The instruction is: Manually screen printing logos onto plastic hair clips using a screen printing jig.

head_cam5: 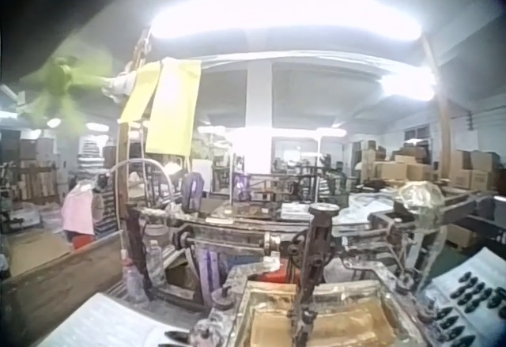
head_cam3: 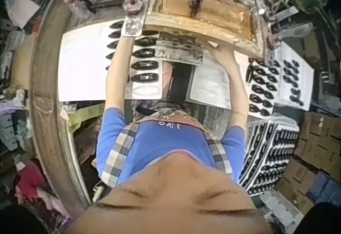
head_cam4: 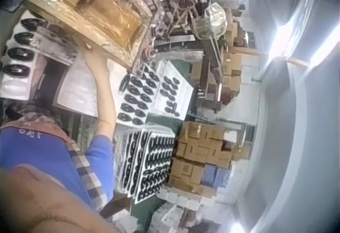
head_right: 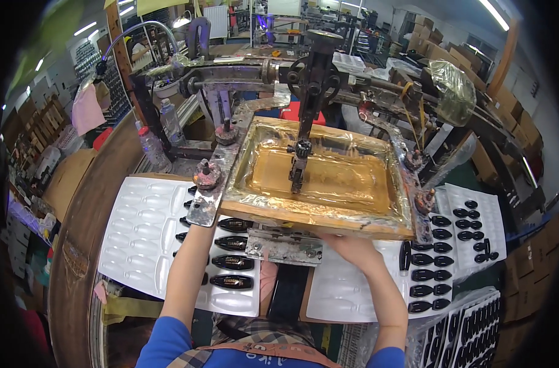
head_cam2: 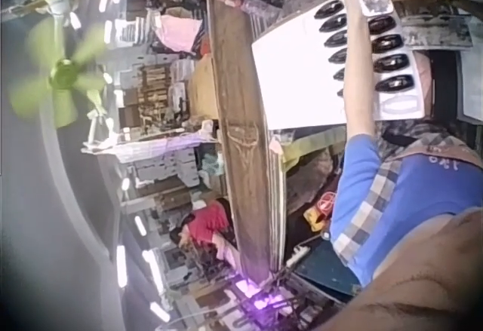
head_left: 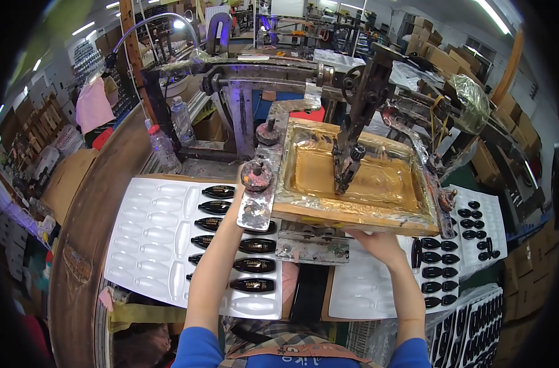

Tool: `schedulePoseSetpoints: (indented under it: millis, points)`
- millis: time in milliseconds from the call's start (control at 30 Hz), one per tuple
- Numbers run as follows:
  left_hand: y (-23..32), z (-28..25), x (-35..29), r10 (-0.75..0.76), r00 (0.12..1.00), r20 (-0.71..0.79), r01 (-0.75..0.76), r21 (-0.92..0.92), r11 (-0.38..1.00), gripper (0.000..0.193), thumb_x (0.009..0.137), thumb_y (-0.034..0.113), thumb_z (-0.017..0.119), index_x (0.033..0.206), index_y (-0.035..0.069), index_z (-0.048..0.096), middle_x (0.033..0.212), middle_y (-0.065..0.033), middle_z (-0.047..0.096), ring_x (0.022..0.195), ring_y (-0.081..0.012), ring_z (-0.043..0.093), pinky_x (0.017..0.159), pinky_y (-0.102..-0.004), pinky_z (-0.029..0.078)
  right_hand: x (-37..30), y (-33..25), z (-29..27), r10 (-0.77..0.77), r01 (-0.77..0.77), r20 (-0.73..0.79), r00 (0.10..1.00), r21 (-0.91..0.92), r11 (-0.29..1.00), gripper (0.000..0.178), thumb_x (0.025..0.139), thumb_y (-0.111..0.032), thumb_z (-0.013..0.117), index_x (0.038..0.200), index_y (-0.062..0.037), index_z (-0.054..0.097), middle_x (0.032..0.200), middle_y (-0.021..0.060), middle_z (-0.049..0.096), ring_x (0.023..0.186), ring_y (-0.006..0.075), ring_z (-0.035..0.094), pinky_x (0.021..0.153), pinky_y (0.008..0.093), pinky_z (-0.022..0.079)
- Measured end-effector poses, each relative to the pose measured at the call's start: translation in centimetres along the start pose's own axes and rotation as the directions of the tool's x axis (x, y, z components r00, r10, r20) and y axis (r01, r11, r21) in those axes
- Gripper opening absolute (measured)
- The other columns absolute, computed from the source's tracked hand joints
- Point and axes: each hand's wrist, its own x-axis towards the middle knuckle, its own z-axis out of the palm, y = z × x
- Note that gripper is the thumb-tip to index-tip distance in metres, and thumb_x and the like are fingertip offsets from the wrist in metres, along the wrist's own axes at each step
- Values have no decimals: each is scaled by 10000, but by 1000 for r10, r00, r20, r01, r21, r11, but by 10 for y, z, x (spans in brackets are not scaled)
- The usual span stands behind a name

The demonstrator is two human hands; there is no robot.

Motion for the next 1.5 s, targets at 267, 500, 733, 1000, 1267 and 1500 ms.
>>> schedulePoseSetpoints:
  millis: [267, 500, 733, 1000, 1267, 1500]
  points:
    - [48, -43, -161, -40, 786, -617, 266, 278, 923, 118, 836, 33, 537, 893, -50, 599, 861, -60, 599, 785, -106, 540, 728, -219, 422, 20, -11, 17, -44, 40, 134, 990, 35, 999, 346, 756, -287, 664, 965, -26, 574, 858, 111, 607, 815, 225, 578, 734, 319, 442]
    - [30, -11, -261, -233, 740, -631, 483, 258, 837, 83, 802, -11, 556, 871, -30, 598, 855, -53, 592, 789, -101, 532, 716, -207, 409, -20, 21, -10, 66, -70, -61, 996, -74, 995, 450, 749, -193, 644, 1091, 52, 484, 1014, 178, 567, 968, 263, 535, 841, 334, 400]
    - [20, -1, -272, -193, 832, -520, 471, 478, 742, 92, 791, -15, 543, 859, -39, 600, 820, -99, 588, 766, -167, 533, 706, -255, 420, -86, 41, -68, 33, -126, -454, 890, -176, 976, 261, 803, -87, 569, 1035, 26, 521, 941, 119, 573, 869, 194, 557, 790, 279, 418]
    - [21, -8, -285, 0, 957, -290, 251, 831, 497, 111, 771, -20, 541, 863, -34, 600, 831, -124, 544, 786, -264, 509, 722, -330, 409, -133, 142, -85, 214, -460, -507, 835, -430, 777, 404, 804, -204, 563, 1136, 9, 471, 1032, 197, 554, 923, 310, 554, 798, 353, 433]
    - [60, -5, -189, 307, 947, -99, -79, 851, 518, 144, 713, -75, 574, 843, -19, 599, 798, -124, 551, 745, -267, 511, 679, -336, 411, -144, 179, -67, 439, -680, -567, 697, -327, 657, 539, 699, -175, 643, 1167, -10, 432, 1024, 210, 537, 945, 348, 513, 802, 392, 418]
    - [27, 40, -53, 146, 972, 181, -232, 806, 545, 158, 754, -22, 524, 881, -1, 616, 813, -114, 586, 787, -266, 546, 731, -309, 434, -105, 98, -70, 236, -278, -440, 866, -32, 960, 309, 840, -96, 485, 1147, -77, 510, 1204, 107, 450, 1024, 202, 473, 783, 266, 399]
